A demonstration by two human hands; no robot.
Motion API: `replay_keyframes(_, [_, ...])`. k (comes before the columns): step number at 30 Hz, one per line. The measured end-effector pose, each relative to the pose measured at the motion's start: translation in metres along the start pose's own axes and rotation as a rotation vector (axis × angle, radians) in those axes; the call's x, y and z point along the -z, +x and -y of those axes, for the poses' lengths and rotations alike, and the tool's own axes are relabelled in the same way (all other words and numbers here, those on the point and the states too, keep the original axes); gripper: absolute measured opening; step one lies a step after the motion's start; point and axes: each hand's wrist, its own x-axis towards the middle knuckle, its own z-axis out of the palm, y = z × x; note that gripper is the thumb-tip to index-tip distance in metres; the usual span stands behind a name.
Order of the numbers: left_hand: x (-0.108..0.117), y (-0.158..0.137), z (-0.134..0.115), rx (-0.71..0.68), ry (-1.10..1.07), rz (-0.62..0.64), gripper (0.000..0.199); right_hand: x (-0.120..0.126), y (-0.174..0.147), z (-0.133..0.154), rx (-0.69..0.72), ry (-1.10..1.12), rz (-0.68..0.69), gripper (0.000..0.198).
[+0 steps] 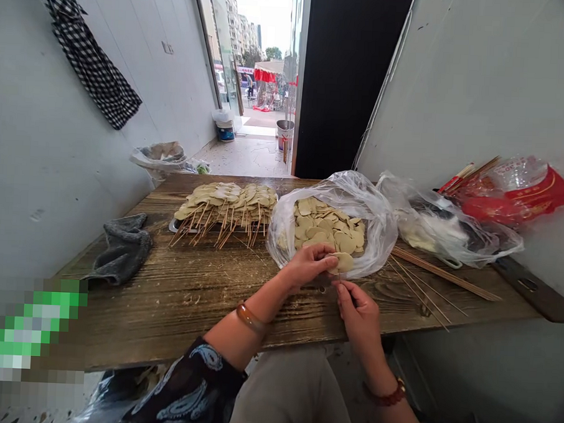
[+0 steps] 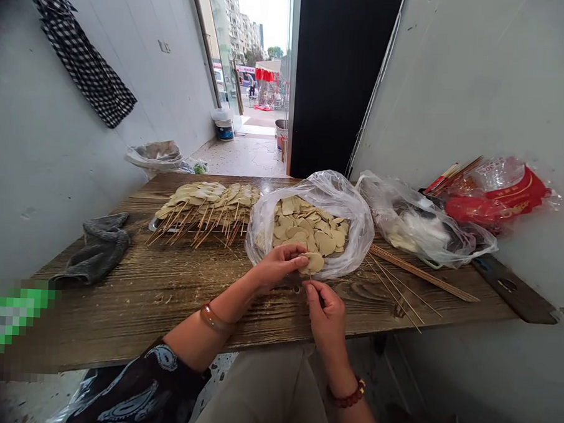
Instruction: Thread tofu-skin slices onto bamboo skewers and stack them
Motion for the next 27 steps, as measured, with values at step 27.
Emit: replay_keyframes(27, [0.019,0.01,0.005,-0.179,0.45,-0.285,0.029,-0.001,-0.004,-0.002,-0.164,0.179,-0.071,0.032])
